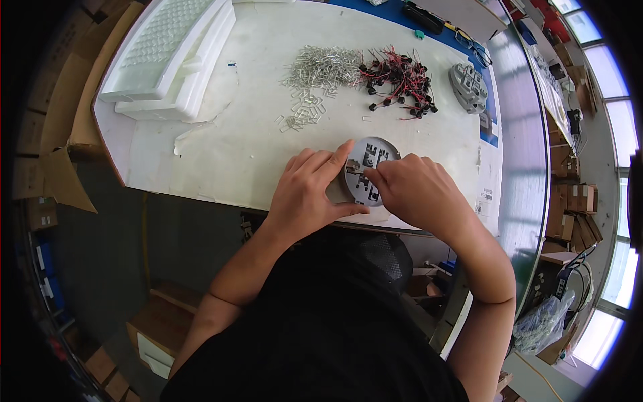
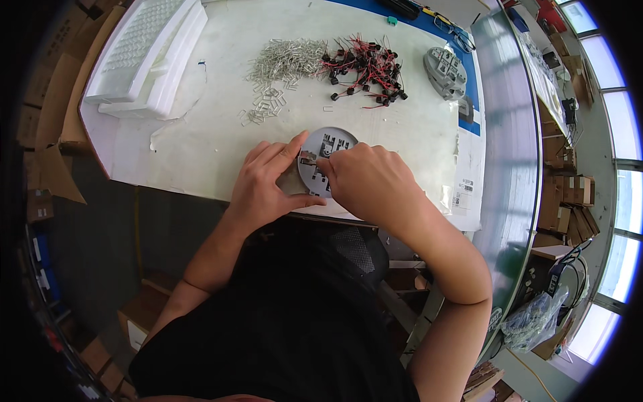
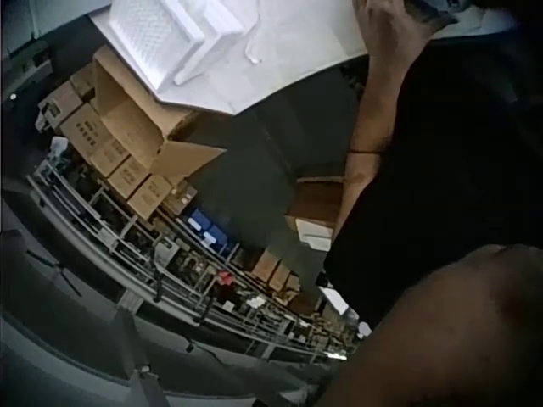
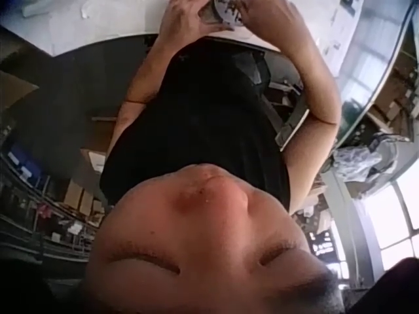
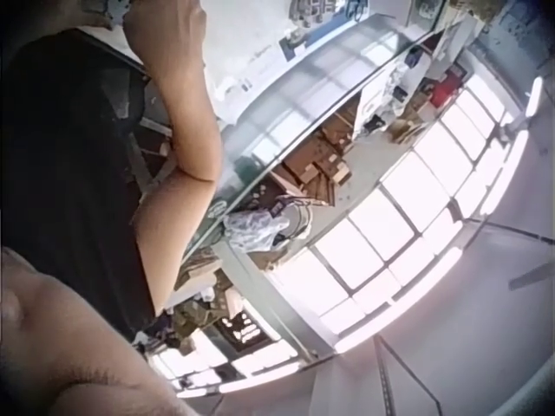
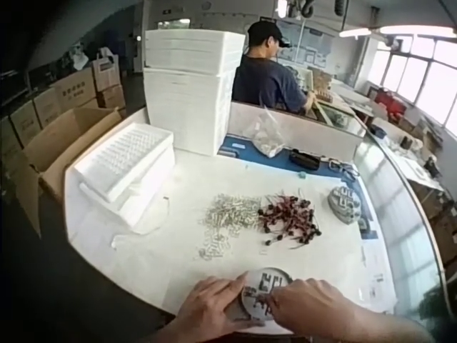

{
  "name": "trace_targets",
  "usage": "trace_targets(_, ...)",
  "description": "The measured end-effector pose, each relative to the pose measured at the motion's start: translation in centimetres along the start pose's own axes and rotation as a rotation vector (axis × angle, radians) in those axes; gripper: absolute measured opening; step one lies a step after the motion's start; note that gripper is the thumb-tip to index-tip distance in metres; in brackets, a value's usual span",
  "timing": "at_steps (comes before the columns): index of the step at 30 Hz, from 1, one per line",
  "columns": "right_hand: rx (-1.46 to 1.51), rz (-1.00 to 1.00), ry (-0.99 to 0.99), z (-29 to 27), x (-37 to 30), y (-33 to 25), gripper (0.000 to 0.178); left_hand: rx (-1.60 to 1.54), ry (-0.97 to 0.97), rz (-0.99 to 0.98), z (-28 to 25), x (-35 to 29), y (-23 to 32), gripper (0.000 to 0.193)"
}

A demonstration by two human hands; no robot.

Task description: Assembling small electronic components onto a circular base using tweezers.

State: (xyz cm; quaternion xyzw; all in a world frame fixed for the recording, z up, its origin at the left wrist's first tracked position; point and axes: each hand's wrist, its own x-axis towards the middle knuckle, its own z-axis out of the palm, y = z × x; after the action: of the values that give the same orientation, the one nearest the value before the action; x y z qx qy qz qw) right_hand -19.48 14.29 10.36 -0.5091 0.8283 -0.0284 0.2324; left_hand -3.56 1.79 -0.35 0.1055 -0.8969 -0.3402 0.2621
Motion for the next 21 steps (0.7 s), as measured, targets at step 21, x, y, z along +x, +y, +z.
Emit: trace_targets(21, -0.059, -0.098, 0.205, 2.6, -0.7, 1.7, 0.040, 0.008, -0.033, -0.049, 0.1, 0.1, -0.1, 0.105)
